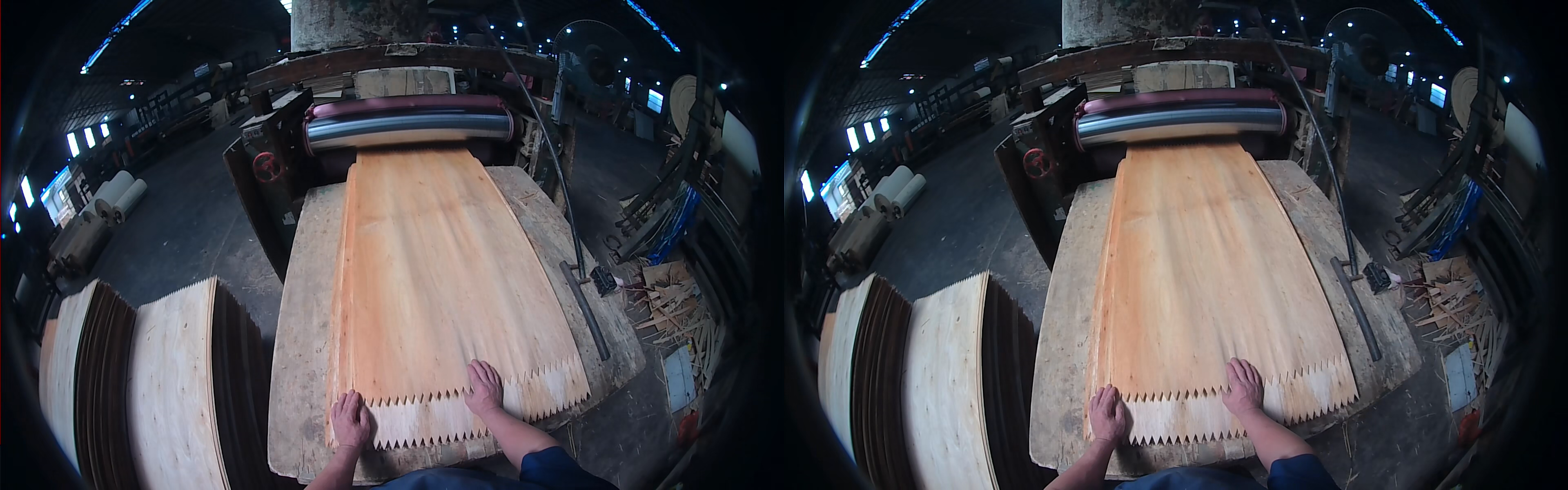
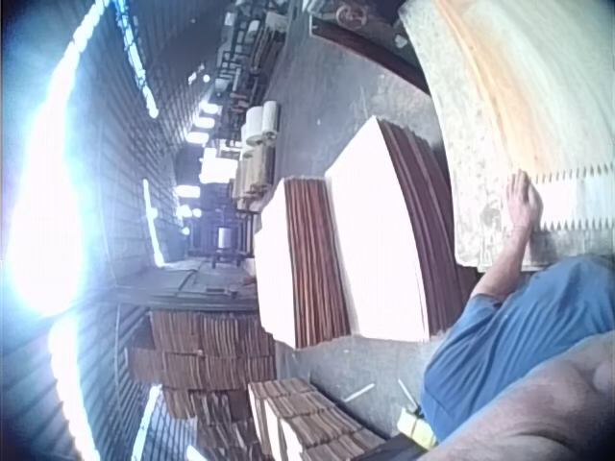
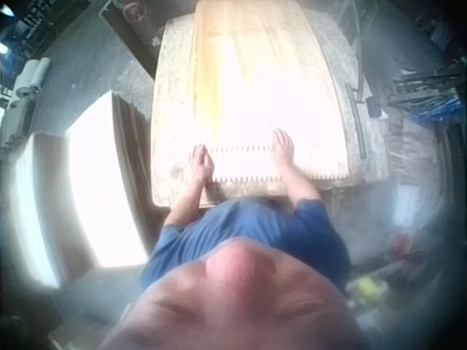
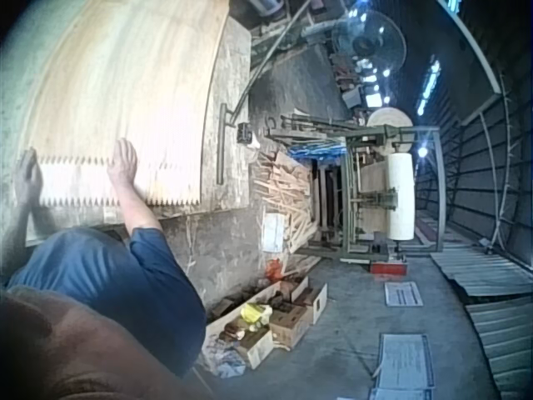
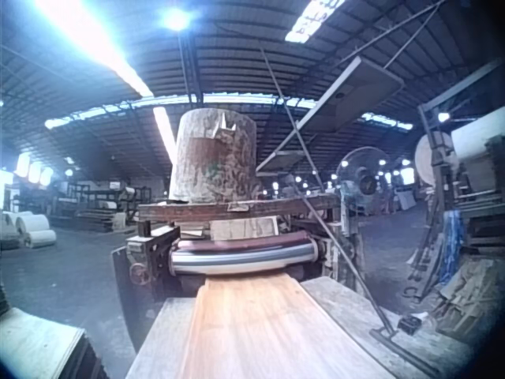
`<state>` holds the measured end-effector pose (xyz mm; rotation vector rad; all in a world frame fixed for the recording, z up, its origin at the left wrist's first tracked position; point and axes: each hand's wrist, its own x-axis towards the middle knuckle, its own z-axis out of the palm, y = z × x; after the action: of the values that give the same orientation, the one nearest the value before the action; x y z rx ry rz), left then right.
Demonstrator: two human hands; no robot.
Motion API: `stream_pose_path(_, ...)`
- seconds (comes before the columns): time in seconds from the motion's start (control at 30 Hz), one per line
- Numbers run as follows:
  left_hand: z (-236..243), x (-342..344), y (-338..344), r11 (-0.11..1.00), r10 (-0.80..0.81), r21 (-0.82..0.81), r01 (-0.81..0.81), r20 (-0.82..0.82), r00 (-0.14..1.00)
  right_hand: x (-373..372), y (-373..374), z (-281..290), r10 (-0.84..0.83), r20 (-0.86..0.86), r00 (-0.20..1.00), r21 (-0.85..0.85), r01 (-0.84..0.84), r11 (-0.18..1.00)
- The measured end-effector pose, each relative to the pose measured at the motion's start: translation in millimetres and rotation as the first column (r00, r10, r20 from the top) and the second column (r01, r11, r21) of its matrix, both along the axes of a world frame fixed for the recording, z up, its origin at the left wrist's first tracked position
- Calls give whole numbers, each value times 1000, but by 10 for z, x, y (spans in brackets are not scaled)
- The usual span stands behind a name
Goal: The person operates a machine lever, guides finger-jointed wood sheets through the roller machine by hand, and fetches another stack of wood sheets to feed into the machine before unbuckling a strap.
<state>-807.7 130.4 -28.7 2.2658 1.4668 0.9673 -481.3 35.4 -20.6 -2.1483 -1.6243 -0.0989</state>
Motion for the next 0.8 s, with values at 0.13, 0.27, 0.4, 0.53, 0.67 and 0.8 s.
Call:
stream_pose_path(0.13, 17, 0, -7, 1000, 0, -14, 0, -1, 1000, -5, -1, 18, -1, 0, 1000, -7, 1, 1000)
stream_pose_path(0.27, 7, -1, -4, 1000, 0, -19, -1, -4, 1000, -4, -3, 8, -5, -1, 1000, -13, 5, 1000)
stream_pose_path(0.4, -8, -8, -4, 1000, -1, -10, 1, -3, 1000, -2, 0, -12, -1, -2, 1000, 10, 1, 1000)
stream_pose_path(0.53, -10, -3, -2, 1000, 1, 0, -1, -4, 1000, 2, -2, -11, 6, -3, 1000, 23, -6, 1000)
stream_pose_path(0.67, -5, -1, 3, 1000, 3, 4, -3, -7, 1000, -5, 1, 5, 10, -7, 1000, 22, -9, 1000)
stream_pose_path(0.8, -1, 5, 0, 1000, 1, 8, -1, -10, 1000, -1, -5, 0, 11, -2, 1000, 34, -11, 999)
